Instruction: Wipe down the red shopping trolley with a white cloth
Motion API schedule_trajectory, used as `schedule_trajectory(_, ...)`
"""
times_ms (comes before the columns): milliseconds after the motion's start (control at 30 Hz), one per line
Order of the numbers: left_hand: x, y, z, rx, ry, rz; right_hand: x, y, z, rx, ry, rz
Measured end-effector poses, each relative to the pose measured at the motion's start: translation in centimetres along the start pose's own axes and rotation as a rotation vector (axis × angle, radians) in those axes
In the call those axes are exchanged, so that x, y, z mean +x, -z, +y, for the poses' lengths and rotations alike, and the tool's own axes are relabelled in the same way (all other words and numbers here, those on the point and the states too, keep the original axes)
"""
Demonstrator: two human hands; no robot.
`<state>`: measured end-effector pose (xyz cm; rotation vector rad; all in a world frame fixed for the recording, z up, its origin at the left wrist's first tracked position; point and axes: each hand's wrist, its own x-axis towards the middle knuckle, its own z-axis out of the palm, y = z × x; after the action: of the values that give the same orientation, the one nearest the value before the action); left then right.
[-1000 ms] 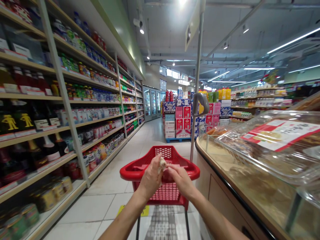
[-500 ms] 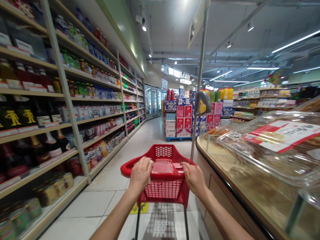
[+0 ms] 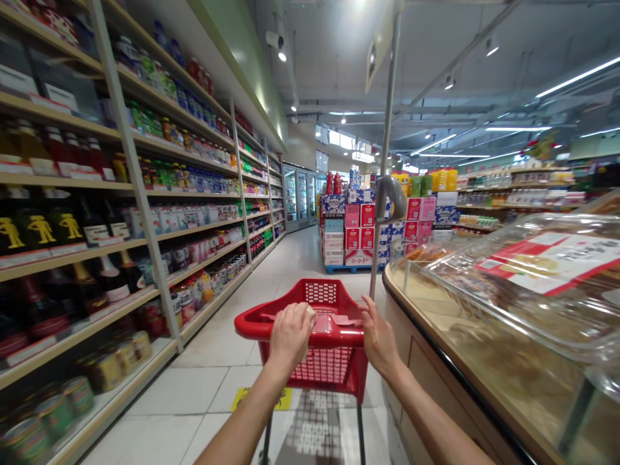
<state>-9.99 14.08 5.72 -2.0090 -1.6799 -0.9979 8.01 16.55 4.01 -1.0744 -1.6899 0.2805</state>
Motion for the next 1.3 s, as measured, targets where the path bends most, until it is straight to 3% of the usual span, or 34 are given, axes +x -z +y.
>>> schedule_trajectory(133, -0.7, -2.1, 4.4, -0.06, -0.214, -0.048, 0.2, -0.5, 0.1, 0.071, 0.018, 0.082)
schedule_trajectory(200, -1.0, -3.0, 5.3, -0.042, -0.283, -0.044, 0.1, -0.4, 0.5, 0.057, 0.005, 0.113)
schedule_trajectory(300, -1.1, -2.8, 2.5, 0.008, -0.27, 0.052, -0.3, 0.1, 1.0, 0.002, -0.02, 0.113)
schedule_trajectory(367, -0.9, -2.2, 0.2, 0.056, -0.159, 0.157, -0.6, 0.2, 1.0, -0.02, -0.04, 0.109)
schedule_trajectory(433, -0.8, -2.1, -0.3, 0.088, -0.091, 0.214, -0.8, 0.1, 0.8, -0.005, -0.068, 0.114)
schedule_trajectory(633, -0.9, -4.0, 5.3, -0.014, -0.326, 0.137, -0.8, 0.0, 0.6, 0.035, -0.062, 0.123)
schedule_trajectory(733, -1.0, -3.2, 2.7, -0.042, -0.349, 0.178, -0.6, 0.6, 0.7, 0.017, -0.082, 0.102)
schedule_trajectory(867, -0.6, -1.3, -2.0, 0.015, -0.07, 0.249, -0.4, 0.4, 0.0, -0.094, -0.05, 0.08)
schedule_trajectory(933, -0.5, -1.3, -1.2, 0.023, -0.045, 0.218, -0.4, -0.2, -0.5, -0.148, -0.016, 0.043)
schedule_trajectory(1033, -0.9, -2.4, 2.1, -0.033, -0.256, 0.155, -0.4, -0.9, -0.8, -0.166, 0.029, -0.017)
schedule_trajectory(1100, -1.2, -2.8, 2.6, -0.063, -0.37, 0.154, -0.4, -0.8, -0.5, -0.162, 0.036, -0.042)
schedule_trajectory(1200, -1.7, -1.7, -1.6, -0.06, -0.324, 0.196, -0.3, -0.2, 0.0, -0.158, 0.035, -0.063)
schedule_trajectory(1300, -1.9, -0.3, -7.0, -0.001, -0.057, 0.281, -0.6, -0.1, -0.3, -0.217, 0.046, -0.071)
